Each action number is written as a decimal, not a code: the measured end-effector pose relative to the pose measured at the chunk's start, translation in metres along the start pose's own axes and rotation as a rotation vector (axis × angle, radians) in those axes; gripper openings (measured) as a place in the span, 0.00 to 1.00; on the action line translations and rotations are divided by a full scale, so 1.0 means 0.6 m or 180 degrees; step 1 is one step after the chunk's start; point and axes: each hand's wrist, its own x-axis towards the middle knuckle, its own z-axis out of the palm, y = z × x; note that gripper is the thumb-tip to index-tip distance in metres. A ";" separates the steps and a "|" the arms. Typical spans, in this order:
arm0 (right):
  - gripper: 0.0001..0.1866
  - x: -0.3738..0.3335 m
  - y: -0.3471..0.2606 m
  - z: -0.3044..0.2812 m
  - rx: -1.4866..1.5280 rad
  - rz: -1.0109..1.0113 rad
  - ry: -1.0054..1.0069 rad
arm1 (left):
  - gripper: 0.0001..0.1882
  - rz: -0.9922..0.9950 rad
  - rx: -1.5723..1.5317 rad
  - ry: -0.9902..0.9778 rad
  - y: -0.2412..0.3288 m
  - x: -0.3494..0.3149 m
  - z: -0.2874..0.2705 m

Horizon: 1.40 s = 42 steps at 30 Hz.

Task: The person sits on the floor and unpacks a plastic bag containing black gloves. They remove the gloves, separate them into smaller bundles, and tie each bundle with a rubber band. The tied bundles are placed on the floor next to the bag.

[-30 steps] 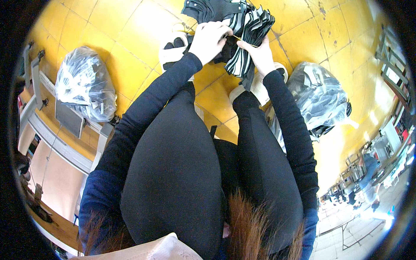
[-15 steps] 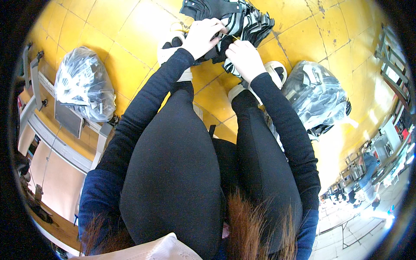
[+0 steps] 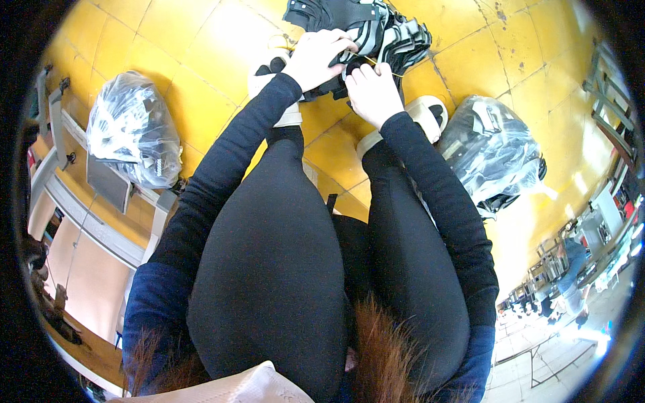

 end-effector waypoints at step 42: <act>0.33 -0.100 0.053 -0.004 0.4403 0.4168 0.1024 | 0.25 -0.1091 0.0847 0.0486 0.061 0.051 0.046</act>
